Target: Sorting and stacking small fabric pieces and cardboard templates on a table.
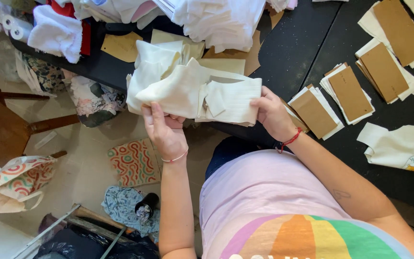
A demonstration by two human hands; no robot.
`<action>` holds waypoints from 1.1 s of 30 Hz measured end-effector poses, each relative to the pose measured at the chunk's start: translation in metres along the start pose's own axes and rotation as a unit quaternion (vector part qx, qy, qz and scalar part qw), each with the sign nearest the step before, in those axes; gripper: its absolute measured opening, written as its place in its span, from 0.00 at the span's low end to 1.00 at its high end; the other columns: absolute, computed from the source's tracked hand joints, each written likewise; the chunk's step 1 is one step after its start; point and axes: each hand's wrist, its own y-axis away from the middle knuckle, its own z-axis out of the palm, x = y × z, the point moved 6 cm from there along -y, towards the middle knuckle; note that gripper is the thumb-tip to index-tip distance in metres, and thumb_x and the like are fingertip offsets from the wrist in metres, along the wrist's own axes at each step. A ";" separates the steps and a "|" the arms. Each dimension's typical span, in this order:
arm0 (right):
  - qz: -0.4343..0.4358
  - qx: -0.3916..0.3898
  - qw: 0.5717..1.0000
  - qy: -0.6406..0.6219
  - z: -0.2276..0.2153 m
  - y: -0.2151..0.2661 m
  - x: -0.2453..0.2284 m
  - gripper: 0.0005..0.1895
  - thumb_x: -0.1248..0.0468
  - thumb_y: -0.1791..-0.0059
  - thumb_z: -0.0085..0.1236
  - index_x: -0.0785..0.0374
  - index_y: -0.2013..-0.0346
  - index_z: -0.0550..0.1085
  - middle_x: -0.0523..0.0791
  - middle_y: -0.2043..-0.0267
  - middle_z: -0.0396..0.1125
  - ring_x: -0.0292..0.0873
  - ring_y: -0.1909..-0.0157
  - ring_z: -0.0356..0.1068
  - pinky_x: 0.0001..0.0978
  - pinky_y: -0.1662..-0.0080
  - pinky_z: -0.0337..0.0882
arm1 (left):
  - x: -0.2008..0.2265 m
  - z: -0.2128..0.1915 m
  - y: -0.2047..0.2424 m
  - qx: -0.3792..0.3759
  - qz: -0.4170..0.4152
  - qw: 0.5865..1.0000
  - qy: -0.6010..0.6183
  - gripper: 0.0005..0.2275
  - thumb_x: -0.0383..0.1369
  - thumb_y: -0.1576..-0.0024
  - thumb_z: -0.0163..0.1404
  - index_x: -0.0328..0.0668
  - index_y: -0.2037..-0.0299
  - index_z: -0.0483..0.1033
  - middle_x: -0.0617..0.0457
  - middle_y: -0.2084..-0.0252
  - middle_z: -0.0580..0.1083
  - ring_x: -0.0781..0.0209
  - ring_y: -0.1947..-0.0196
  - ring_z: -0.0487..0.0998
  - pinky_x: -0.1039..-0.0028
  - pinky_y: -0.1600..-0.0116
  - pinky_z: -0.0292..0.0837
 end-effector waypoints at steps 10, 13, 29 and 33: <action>-0.054 0.107 0.980 -0.159 -0.117 0.049 -0.020 0.11 0.66 0.62 0.44 0.59 0.65 0.63 0.44 0.76 0.66 0.41 0.75 0.71 0.30 0.75 0.72 | -0.060 0.058 0.036 -0.076 -0.230 0.965 0.096 0.11 0.40 0.48 0.38 0.47 0.61 0.69 0.46 0.62 0.73 0.54 0.65 0.76 0.65 0.62 0.76; -0.107 0.146 0.970 -0.161 -0.193 0.079 -0.018 0.09 0.67 0.60 0.46 0.60 0.66 0.62 0.46 0.76 0.66 0.42 0.76 0.70 0.29 0.78 0.71 | -0.102 0.089 0.064 -0.173 -0.279 0.936 0.129 0.08 0.33 0.46 0.38 0.46 0.60 0.68 0.47 0.62 0.74 0.60 0.69 0.77 0.66 0.60 0.76; -0.213 0.408 0.888 -0.007 -0.519 0.292 -0.076 0.10 0.68 0.61 0.45 0.56 0.65 0.64 0.37 0.71 0.60 0.29 0.70 0.59 0.15 0.69 0.58 | -0.303 0.213 0.287 -0.275 -0.449 0.845 -0.094 0.18 0.21 0.56 0.47 0.36 0.54 0.62 0.49 0.60 0.70 0.62 0.61 0.71 0.70 0.54 0.70; -0.134 0.397 0.885 0.201 -0.547 0.268 -0.060 0.10 0.70 0.60 0.47 0.59 0.64 0.64 0.42 0.63 0.65 0.30 0.62 0.63 0.17 0.60 0.63 | -0.351 0.177 0.303 -0.207 -0.392 0.875 -0.197 0.15 0.20 0.58 0.48 0.37 0.60 0.67 0.51 0.66 0.72 0.69 0.67 0.70 0.79 0.61 0.70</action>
